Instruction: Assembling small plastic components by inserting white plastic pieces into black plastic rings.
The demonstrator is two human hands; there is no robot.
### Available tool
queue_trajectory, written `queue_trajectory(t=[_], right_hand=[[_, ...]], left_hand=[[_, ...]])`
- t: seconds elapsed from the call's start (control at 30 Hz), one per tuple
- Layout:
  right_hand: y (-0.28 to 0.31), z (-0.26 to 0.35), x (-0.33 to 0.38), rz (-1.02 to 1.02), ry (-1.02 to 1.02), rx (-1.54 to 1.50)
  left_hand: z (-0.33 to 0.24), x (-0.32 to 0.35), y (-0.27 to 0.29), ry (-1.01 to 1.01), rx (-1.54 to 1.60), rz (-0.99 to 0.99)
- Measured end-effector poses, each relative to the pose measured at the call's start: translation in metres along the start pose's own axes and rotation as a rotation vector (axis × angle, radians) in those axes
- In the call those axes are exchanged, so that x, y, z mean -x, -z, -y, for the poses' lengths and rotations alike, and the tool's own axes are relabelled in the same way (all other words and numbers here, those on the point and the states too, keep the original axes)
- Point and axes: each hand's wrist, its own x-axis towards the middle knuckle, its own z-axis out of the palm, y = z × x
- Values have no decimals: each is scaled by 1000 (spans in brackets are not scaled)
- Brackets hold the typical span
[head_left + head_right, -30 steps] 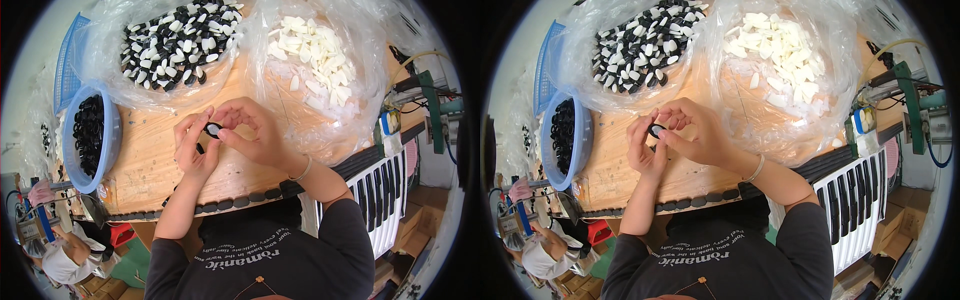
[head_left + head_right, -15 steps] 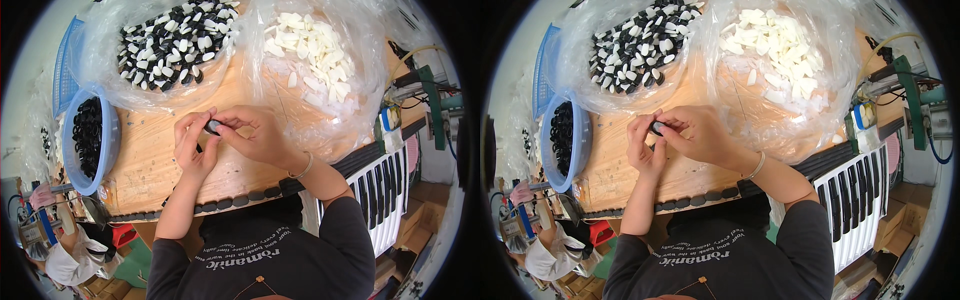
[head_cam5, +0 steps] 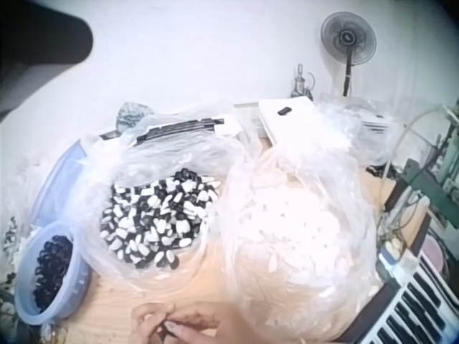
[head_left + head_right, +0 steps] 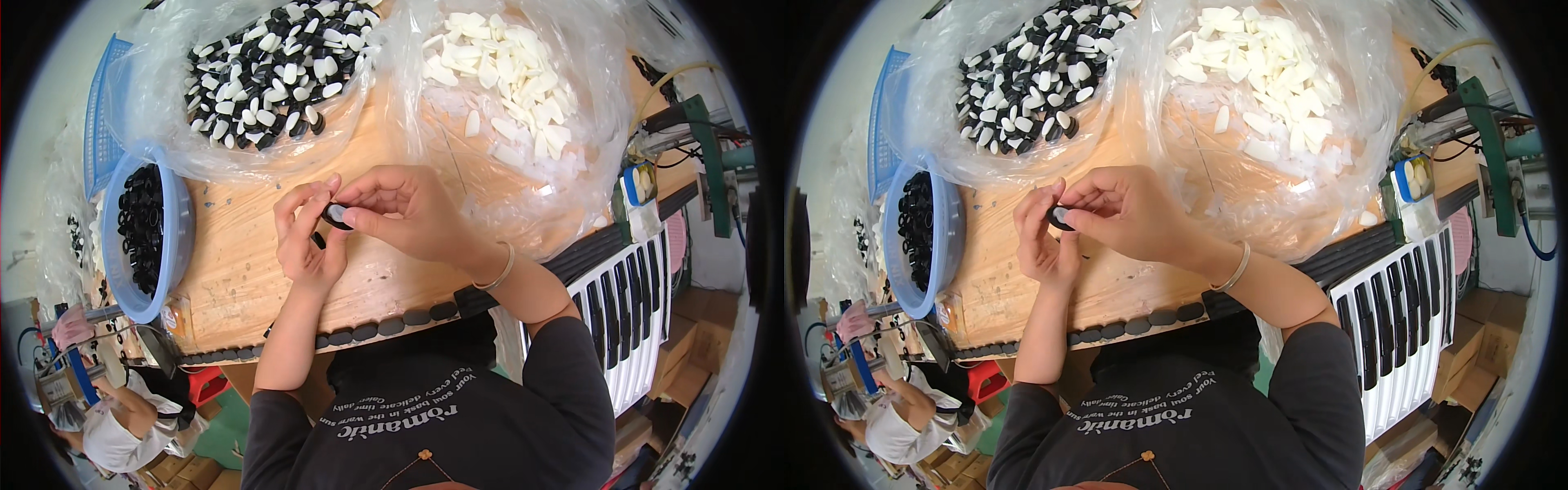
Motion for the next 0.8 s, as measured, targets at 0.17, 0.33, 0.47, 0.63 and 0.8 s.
queue_trajectory(t=[0.17,0.33,0.47,0.63,0.8], right_hand=[[-5,4,2,-70,74,152],[-4,4,5,-141,159,300],[-1,3,5,-75,546,847],[7,3,3,-13,676,885],[9,8,5,-8,680,1008]], left_hand=[[0,0,3,-31,-66,37],[1,-1,7,-115,-230,102],[3,0,6,-127,-265,92],[3,2,3,-86,-215,76],[0,-2,4,-124,-291,142]])
